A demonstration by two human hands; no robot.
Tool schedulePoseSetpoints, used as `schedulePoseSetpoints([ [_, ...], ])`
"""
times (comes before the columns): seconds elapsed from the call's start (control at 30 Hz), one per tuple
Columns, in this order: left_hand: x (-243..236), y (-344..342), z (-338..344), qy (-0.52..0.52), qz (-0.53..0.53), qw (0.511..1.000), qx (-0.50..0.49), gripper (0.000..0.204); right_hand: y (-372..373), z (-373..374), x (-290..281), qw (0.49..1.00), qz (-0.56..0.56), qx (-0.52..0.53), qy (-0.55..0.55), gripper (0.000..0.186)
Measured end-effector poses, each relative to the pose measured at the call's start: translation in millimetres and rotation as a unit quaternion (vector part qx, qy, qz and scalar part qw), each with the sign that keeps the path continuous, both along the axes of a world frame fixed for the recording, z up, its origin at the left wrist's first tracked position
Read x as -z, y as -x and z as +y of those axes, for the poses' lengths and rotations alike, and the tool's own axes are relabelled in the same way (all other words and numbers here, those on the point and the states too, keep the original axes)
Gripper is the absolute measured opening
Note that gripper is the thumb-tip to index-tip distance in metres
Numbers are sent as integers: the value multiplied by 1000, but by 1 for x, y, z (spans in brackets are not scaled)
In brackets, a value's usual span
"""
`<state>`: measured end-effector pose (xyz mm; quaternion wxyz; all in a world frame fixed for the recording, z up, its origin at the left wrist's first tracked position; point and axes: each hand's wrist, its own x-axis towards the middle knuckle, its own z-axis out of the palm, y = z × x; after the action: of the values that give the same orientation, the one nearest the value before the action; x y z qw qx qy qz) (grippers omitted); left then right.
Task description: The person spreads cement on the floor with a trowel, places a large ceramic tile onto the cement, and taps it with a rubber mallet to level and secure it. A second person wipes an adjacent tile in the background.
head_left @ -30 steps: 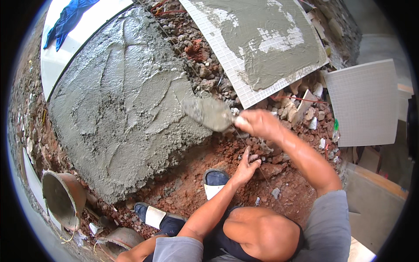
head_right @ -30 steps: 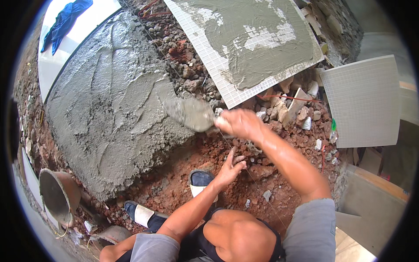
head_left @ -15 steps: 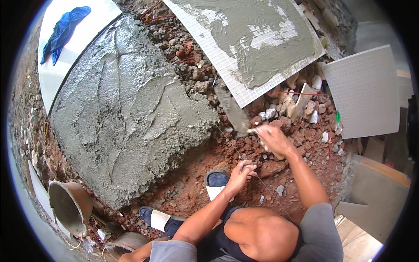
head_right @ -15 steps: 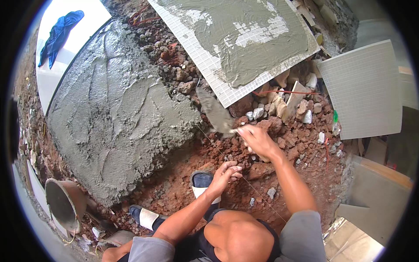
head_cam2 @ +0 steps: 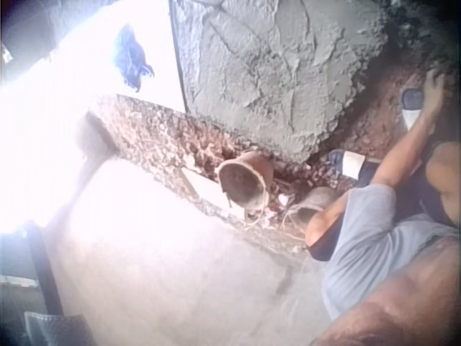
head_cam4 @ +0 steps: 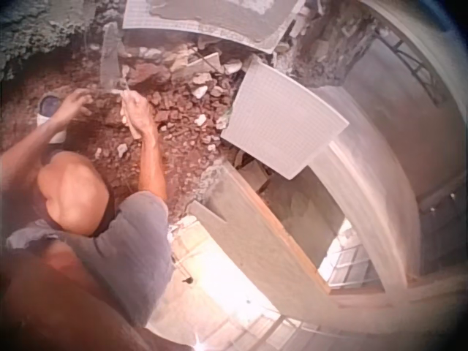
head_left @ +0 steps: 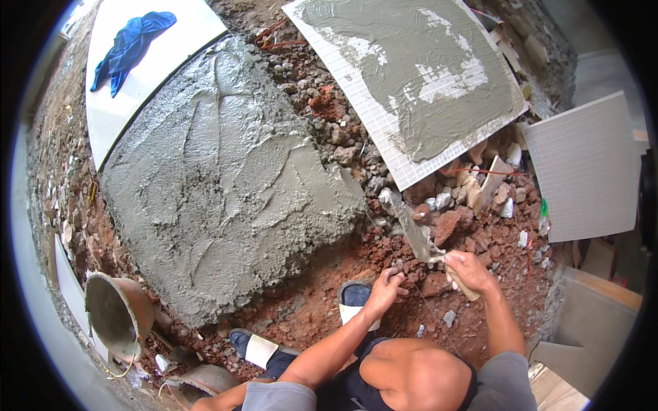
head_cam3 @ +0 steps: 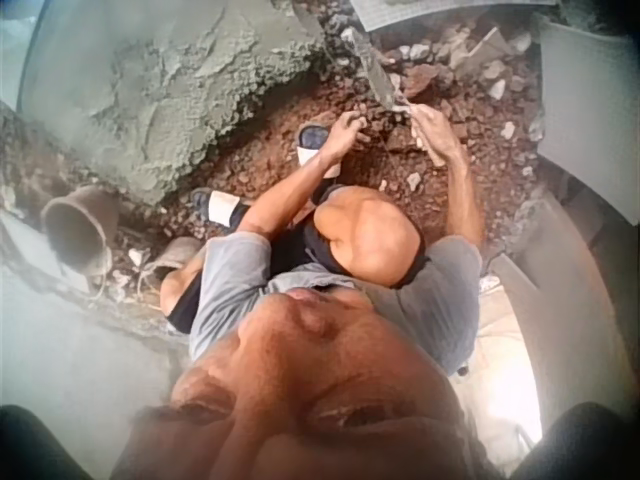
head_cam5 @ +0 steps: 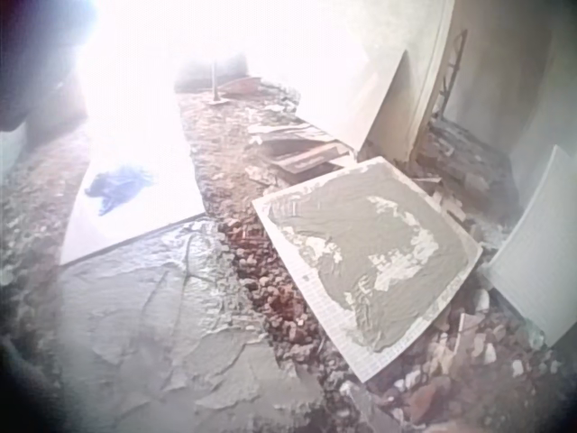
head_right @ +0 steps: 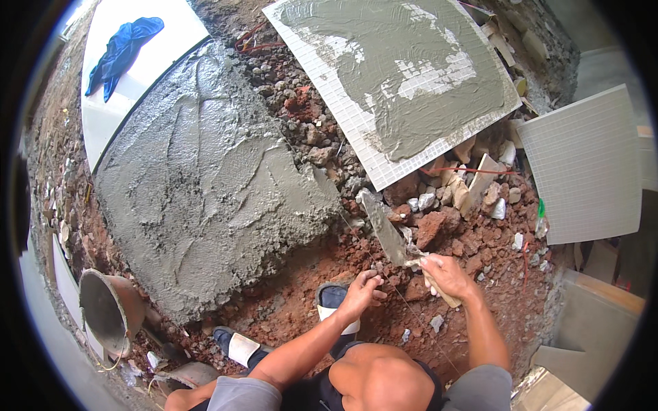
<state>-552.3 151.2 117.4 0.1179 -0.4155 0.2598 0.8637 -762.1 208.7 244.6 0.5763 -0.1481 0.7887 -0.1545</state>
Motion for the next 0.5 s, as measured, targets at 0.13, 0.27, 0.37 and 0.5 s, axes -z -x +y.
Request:
schedulePoseSetpoints([
  [0.13, -3, -7, -21, 10, 5, 998, 65, 61, 4, -31, 10, 1000, 7, -7, 4, 39],
  [0.27, -20, -36, -71, 228, 79, 941, 238, 62, 14, -80, 19, 997, 10, -63, 34, 43],
  [0.37, -52, -101, -126, 322, 70, 878, 346, 66, 20, -105, 16, 983, 87, -148, 63, 48],
  [0.5, -118, -226, -196, 358, -87, 811, 455, 67, 9, -119, -11, 937, 250, -236, 64, 48],
])
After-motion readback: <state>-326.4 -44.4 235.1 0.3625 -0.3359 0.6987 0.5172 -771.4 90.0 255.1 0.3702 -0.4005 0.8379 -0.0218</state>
